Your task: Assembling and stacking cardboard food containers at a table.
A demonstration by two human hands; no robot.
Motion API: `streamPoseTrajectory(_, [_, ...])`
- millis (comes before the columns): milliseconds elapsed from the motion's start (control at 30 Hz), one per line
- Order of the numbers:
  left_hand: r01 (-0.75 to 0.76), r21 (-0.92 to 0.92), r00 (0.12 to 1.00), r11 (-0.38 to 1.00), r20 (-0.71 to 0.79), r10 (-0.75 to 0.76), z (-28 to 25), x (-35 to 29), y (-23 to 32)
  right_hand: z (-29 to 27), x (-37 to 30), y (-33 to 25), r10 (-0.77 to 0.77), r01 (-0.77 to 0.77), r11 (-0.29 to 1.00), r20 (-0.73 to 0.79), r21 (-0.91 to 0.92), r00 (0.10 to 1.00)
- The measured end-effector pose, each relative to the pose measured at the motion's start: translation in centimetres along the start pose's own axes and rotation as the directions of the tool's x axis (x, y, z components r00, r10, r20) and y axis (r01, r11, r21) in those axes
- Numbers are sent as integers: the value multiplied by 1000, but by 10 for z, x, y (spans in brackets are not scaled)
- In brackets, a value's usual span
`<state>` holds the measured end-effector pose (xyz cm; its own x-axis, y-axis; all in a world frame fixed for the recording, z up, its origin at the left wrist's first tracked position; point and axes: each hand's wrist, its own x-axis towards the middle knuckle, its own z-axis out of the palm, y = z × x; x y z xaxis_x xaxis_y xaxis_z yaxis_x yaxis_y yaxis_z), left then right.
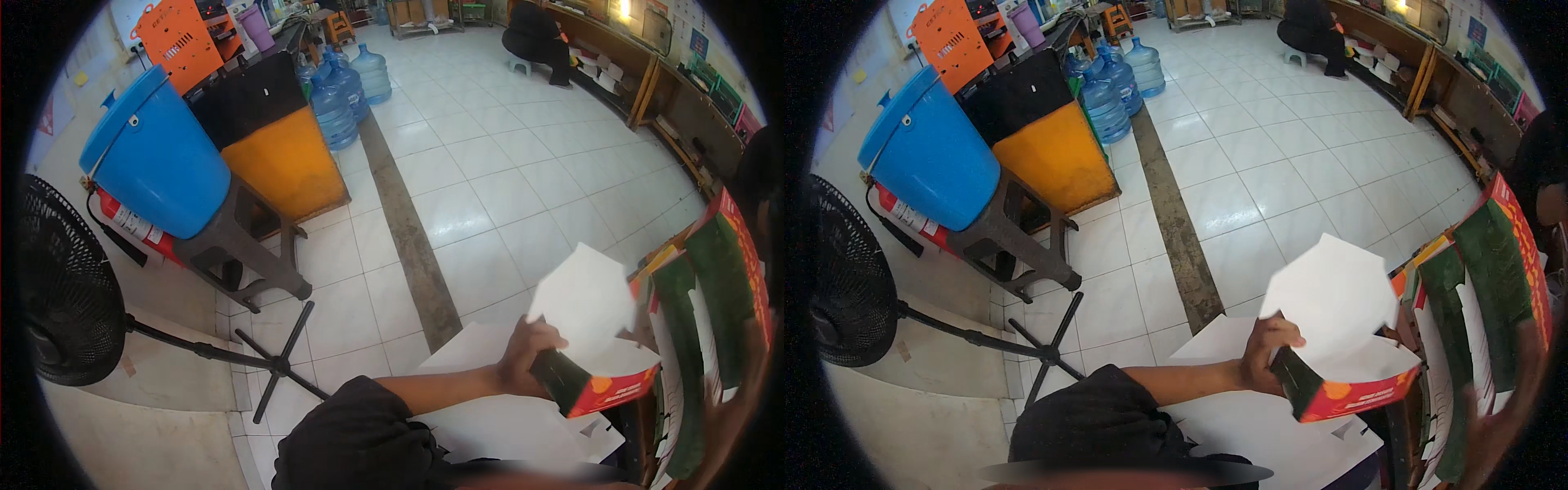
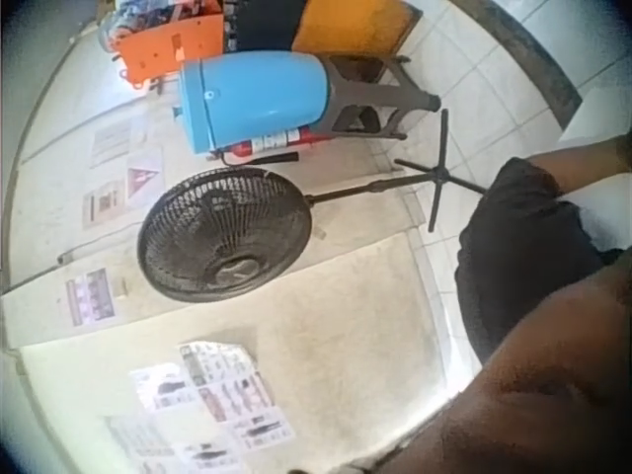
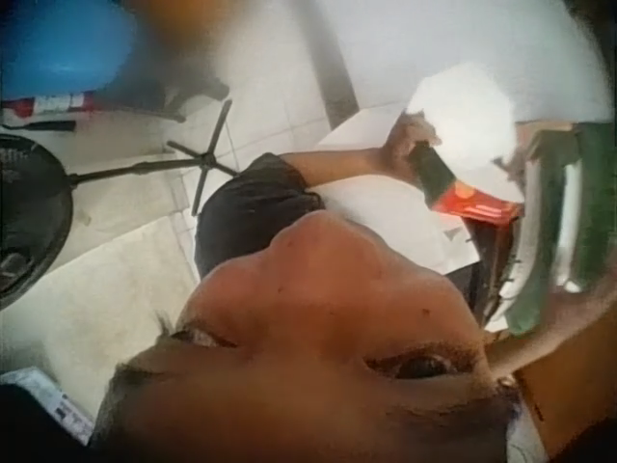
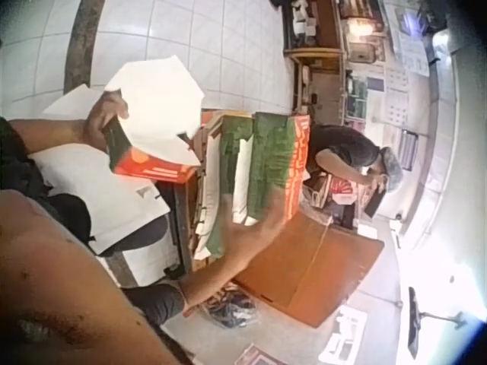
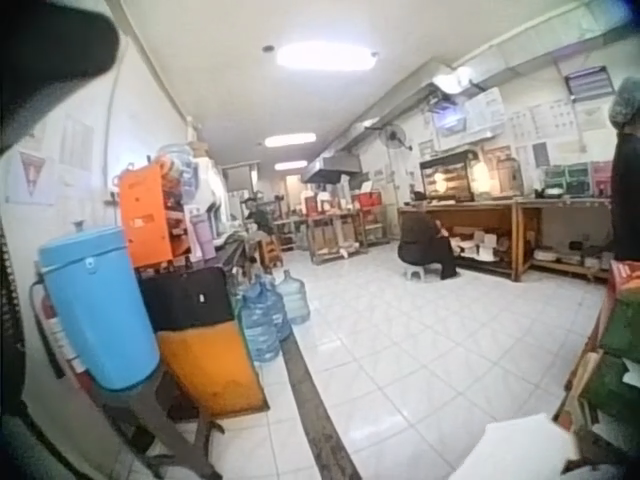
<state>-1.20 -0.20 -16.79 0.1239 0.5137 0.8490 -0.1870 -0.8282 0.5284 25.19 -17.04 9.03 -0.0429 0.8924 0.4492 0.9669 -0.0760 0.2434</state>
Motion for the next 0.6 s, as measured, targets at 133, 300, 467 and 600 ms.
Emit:
streamPoseTrajectory(133, [236, -293, 969, 926, -4, -249, -2, -5, 0, 12, -20, -74, -102, 2, 941, 278, 339, 955])
streamPoseTrajectory(300, [531, -574, 845, 623, 416, -336, -16, 13, 19, 24, -54, -98, 27, -190, 606, 219, 773, 975])
streamPoseTrajectory(467, [486, -407, 767, 773, 624, -154, -10, 58, 50, 44, -86, -88, 120, -134, 321, 100, 938, 988])
streamPoseTrajectory(600, [187, -289, 839, 939, 545, 0, 8, 95, 69, 43, -120, -55, 430, -122, 352, -45, 928, 901])
